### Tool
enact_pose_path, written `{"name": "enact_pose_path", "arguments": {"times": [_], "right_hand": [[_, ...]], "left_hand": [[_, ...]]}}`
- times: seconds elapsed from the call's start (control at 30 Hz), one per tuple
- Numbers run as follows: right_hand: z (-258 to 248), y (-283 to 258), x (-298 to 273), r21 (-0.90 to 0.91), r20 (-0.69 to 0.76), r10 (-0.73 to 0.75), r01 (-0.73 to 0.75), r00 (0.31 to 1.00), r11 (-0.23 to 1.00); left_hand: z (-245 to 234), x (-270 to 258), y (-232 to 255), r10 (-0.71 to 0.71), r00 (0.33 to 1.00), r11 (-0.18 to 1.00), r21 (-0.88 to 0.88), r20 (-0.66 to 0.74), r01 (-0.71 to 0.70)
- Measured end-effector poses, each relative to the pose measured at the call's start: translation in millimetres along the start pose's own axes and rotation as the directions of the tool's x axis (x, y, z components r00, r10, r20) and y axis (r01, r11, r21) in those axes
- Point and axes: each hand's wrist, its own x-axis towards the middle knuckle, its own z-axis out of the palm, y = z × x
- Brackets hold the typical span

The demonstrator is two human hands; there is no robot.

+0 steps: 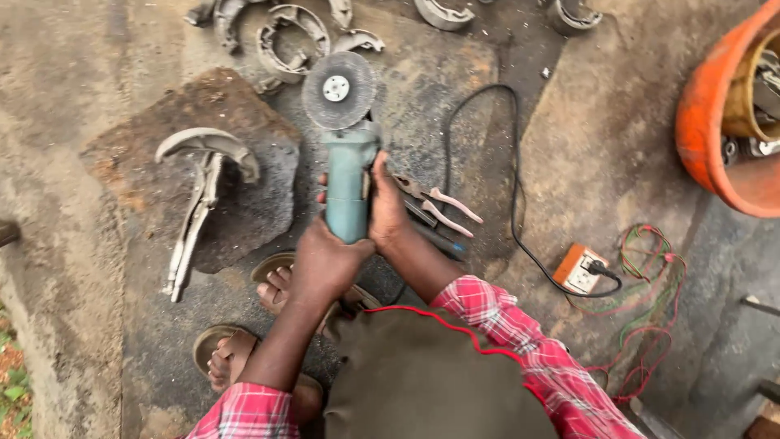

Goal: Grinding and repairing motorcycle brake shoes using an angle grinder and locking pliers.

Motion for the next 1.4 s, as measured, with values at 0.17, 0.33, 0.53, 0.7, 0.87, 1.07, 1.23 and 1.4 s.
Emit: {"name": "enact_pose_path", "arguments": {"times": [0.17, 0.33, 0.53, 0.7, 0.87, 1.07, 1.23, 1.4], "right_hand": [[3.2, 5.1, -1.0, 0.13, 0.065, -0.023, 0.014, 0.998, 0.991], [12.9, 6.3, 2.0, 0.182, 0.111, -0.038, 0.017, 0.993, 0.983], [4.1, 3.7, 2.5, 0.236, 0.13, -0.05, 0.018, 0.99, 0.971], [5.6, 2.4, 8.3, 0.215, 0.12, -0.06, 0.033, 0.991, 0.976], [3.8, 8.5, 2.0, 0.239, 0.113, -0.049, 0.02, 0.992, 0.971], [4.1, 7.5, 1.4, 0.229, 0.09, -0.047, 0.026, 0.995, 0.973], [4.7, 6.9, 1.2, 0.218, 0.06, -0.046, 0.032, 0.997, 0.975], [3.4, 5.9, 2.7, 0.247, 0.053, -0.012, -0.002, 0.999, 0.969]], "left_hand": [[0.3, -0.1, 6.6, -0.039, 0.999, 0.991, 0.129, 0.011, 0.037], [-3.4, -2.6, 15.3, -0.105, 0.994, 0.977, 0.183, -0.008, 0.105], [2.1, -1.4, 23.7, -0.076, 0.997, 0.974, 0.213, -0.023, 0.079], [-0.2, 5.8, 22.6, -0.066, 0.997, 0.962, 0.264, -0.028, 0.072], [1.5, -0.7, 19.6, -0.089, 0.996, 0.961, 0.262, -0.022, 0.092], [3.1, 1.8, 20.2, -0.07, 0.997, 0.969, 0.237, -0.018, 0.072], [3.0, -0.9, 22.5, -0.126, 0.992, 0.971, 0.203, -0.019, 0.127], [2.2, -0.7, 22.9, -0.108, 0.994, 0.979, 0.174, -0.012, 0.109]]}}
